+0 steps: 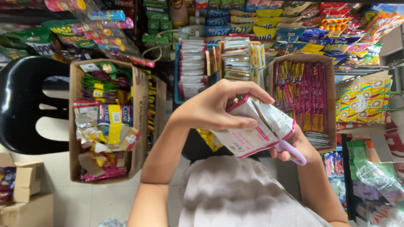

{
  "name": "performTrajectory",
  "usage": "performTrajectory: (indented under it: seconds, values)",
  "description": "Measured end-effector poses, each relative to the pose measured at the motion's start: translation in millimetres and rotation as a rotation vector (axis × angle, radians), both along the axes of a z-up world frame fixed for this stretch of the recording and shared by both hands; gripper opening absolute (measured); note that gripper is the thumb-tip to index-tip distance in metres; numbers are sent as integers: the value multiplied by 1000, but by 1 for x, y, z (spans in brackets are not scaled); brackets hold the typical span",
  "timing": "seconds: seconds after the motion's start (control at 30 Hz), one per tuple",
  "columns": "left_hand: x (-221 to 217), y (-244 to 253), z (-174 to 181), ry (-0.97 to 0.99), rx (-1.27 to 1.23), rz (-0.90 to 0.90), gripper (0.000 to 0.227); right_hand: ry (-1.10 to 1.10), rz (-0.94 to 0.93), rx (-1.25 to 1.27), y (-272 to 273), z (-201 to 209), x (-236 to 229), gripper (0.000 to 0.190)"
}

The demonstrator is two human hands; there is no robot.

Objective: Cutting strips of shampoo sachets with scissors and sorting them into organized boxes on a retail shelf.

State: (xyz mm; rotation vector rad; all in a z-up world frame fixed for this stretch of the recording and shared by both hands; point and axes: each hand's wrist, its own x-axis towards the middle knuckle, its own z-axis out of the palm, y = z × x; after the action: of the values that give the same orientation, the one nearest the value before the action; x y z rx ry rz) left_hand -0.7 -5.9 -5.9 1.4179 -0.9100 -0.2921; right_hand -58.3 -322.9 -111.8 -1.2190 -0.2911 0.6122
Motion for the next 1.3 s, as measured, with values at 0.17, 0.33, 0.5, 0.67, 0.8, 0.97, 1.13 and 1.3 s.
performTrajectory:
  seconds: [0.17, 0.33, 0.5, 0.67, 0.8, 0.97, 1.13, 1.3]
  values:
    - [-1, 0, 0, -3, 8, 1, 42, -88, 73, -30, -22, -20, 4, 68]
    - [-2, 0, -1, 16, -2, -7, 43, -152, 107, -52, -19, -19, 4, 52]
    - [-3, 0, -1, 77, -11, -19, 45, -103, 90, -26, -25, -30, 0, 51]
    - [-4, -5, -2, 59, 15, -26, 45, 14, 65, 0, -8, -16, -3, 69]
    - [-4, -11, -12, 136, -20, -69, 45, -57, -33, 26, 25, 17, -3, 109]
    - [-5, -9, -15, 151, -39, -82, 44, -88, -33, 0, 32, 24, -4, 113]
    - [-4, -7, -19, 127, -55, -75, 45, 34, -19, 55, 1, -25, -6, 114]
    - [-5, -6, -30, 92, -47, -32, 46, 87, 151, -53, -73, -132, 1, 49]
